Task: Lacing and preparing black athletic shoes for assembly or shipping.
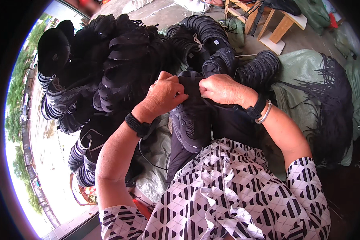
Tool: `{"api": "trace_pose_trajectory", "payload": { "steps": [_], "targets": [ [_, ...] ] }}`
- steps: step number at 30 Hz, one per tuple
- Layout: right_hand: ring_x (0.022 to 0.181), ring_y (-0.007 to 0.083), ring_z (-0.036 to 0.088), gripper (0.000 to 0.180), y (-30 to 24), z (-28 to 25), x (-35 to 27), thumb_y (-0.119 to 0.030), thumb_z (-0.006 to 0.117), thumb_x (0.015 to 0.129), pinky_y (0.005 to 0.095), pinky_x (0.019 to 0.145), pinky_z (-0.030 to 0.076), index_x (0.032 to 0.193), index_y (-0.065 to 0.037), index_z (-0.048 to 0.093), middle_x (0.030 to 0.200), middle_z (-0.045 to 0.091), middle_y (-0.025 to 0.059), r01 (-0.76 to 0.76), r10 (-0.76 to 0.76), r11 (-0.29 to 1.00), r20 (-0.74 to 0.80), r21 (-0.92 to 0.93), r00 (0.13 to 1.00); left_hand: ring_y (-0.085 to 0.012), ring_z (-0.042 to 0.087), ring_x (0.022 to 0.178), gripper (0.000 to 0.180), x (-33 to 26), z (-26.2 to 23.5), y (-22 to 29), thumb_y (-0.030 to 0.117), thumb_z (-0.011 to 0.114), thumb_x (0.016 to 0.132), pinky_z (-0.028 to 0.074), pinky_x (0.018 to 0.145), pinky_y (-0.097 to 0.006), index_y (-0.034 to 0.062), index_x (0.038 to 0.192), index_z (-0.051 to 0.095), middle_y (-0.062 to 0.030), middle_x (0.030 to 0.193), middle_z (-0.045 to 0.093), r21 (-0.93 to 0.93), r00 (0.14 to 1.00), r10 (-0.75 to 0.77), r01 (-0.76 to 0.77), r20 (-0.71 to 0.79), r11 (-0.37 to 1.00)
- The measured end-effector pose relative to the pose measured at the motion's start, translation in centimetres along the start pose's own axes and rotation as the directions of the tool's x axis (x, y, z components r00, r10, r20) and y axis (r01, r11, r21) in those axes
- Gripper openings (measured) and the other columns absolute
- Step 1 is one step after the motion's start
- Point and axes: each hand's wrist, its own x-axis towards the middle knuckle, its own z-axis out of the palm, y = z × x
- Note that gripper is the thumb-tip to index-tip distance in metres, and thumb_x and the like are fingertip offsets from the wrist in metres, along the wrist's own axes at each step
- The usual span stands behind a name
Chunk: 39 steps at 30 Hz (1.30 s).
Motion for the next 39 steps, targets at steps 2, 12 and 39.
{"api": "trace_pose_trajectory", "payload": {
  "steps": [2, 12, 39],
  "targets": [
    [0.080, 0.0344, 0.062, 0.016, -0.3, 0.1, 0.2, -0.019, 0.057, 0.080, 0.0419, 0.071, 0.048, 0.081, -0.004, 0.062, 0.079, 0.065, 0.0145, 0.005, -0.005, 1.000, -0.013, 0.006, 1.000, -0.0259, 0.049, 0.099, 0.013, 0.0, 0.3, -0.3, 0.022, 0.071, 0.073, 0.048, 0.076, -0.036, 0.0106, 0.074, 0.066, -0.0022, 0.081, 0.056, -0.004, 1.000, 0.001, -0.001, -0.009, 1.000],
    [0.078, 0.0326, 0.063, 0.010, -1.2, 1.8, -1.5, -0.016, 0.060, 0.078, 0.0419, 0.068, 0.048, 0.079, -0.005, 0.061, 0.077, 0.065, 0.0126, -0.074, 0.088, 0.996, -0.276, 0.059, 0.957, -0.0271, 0.047, 0.102, 0.012, -0.2, 0.8, -0.4, 0.019, 0.071, 0.073, 0.045, 0.082, -0.036, 0.0087, 0.074, 0.065, -0.0040, 0.087, 0.055, -0.104, 1.000, -0.016, 0.014, -0.020, 0.994],
    [0.042, 0.0121, 0.054, 0.019, -2.2, 2.1, -0.2, -0.011, 0.049, 0.088, 0.0244, 0.040, 0.042, 0.080, 0.002, 0.061, 0.058, 0.060, 0.0074, -0.340, 0.378, 0.654, 0.097, 0.676, 0.921, -0.0270, 0.048, 0.099, 0.026, 1.5, 1.0, 5.0, 0.036, 0.061, 0.079, 0.034, 0.091, -0.042, 0.0129, 0.082, 0.072, -0.0068, 0.091, 0.057, 0.502, 0.987, -0.137, 0.077, 0.085, 0.862]
  ]
}}
